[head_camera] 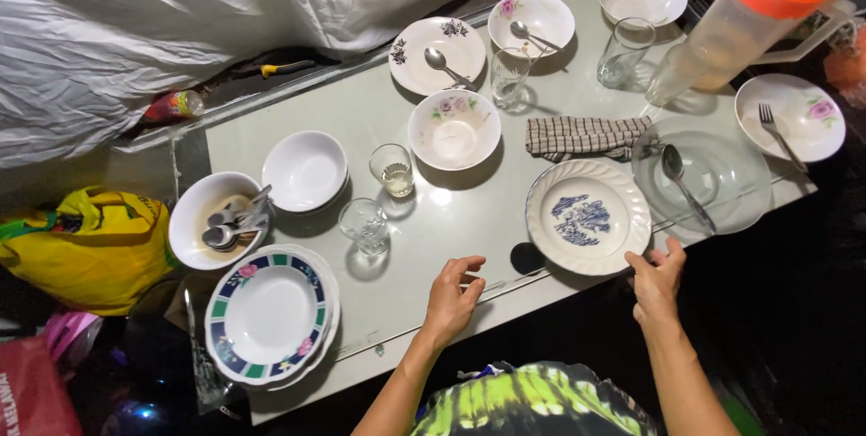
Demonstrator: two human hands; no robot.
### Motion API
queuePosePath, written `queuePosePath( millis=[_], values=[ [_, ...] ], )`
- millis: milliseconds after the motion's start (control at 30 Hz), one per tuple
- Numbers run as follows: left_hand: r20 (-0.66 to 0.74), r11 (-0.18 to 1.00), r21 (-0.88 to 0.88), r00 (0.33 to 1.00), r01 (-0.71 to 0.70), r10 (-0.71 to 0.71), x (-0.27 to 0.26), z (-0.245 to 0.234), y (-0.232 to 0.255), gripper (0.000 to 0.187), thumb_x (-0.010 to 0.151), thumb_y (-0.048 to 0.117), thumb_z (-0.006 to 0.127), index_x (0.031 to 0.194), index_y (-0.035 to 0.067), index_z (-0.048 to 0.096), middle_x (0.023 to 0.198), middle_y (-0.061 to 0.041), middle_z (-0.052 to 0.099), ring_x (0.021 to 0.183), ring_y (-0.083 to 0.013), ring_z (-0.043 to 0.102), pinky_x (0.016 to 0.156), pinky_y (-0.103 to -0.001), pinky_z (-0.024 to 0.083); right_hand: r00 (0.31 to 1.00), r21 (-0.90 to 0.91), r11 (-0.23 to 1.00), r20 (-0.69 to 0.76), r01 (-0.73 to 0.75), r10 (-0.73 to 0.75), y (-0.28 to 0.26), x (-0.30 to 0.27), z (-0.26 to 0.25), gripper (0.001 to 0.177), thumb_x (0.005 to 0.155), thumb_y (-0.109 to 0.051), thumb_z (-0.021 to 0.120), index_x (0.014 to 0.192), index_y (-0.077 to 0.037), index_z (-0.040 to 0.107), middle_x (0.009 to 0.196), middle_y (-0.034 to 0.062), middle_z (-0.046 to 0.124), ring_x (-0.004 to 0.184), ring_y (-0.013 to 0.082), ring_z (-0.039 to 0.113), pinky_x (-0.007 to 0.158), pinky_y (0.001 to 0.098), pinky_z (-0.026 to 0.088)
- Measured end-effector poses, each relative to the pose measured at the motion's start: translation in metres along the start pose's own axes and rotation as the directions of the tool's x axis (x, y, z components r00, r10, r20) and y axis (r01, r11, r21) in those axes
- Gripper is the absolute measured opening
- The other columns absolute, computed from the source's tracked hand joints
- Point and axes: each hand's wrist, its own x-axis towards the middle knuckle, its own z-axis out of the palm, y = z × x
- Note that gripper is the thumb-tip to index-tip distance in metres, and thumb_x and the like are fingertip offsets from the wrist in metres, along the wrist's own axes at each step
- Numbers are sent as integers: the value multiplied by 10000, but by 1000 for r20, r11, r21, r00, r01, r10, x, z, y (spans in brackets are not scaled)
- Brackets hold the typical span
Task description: Organizing various dishes on a table and wiping the table surface with a cloth.
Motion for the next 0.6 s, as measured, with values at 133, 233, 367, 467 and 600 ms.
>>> queuePosePath(
  millis=[133, 233, 367, 467, 600],
  values=[
    [-23, 997, -75, 999, 30, -32, 12, 26, 9, 387, 911, 162, 638, 1290, 88, 650, 1204, -99, 657, 1008, -216, 709, 851, -350, 570, 934, 178, 931, 222, -319, 278, 19, 35, -6, 664, 876, -72, 658, 1474, -197, 397, 1318, 128, 566, 1106, 264, 602, 878, 519, 518],
    [-41, 991, -98, 995, 89, -93, 19, 42, 3, 420, 896, 182, 641, 1309, 102, 631, 1204, -89, 682, 1004, -204, 693, 877, -345, 552, 868, 245, 873, 389, -421, 310, 45, 53, -6, 456, 941, -79, 620, 1384, -154, 539, 1179, 92, 671, 1009, 257, 672, 845, 498, 560],
    [-86, 981, -143, 986, 130, -143, 18, 46, 0, 438, 889, 180, 645, 1317, 91, 630, 1159, -71, 712, 990, -181, 678, 880, -334, 540, 839, 242, 856, 438, -457, 324, 38, 56, 3, 307, 985, -98, 602, 1287, -154, 602, 1103, 51, 710, 936, 220, 692, 805, 466, 567],
    [-119, 969, -197, 977, 150, -176, 6, 35, 8, 448, 894, 181, 637, 1329, 75, 620, 1146, -56, 704, 962, -167, 656, 867, -324, 532, 844, 219, 880, 450, -422, 293, 26, 49, 9, 285, 982, -82, 602, 1257, -154, 618, 1093, 49, 708, 908, 209, 693, 774, 445, 565],
    [-198, 953, -273, 963, 128, -186, -9, 16, -7, 437, 939, 230, 638, 1339, 56, 624, 1100, -54, 707, 911, -133, 634, 829, -304, 519, 846, 159, 947, 508, -278, 163, 21, 35, 12, 281, 1007, -55, 641, 1285, -84, 612, 1110, 64, 689, 880, 190, 665, 688, 385, 504]
  ],
)
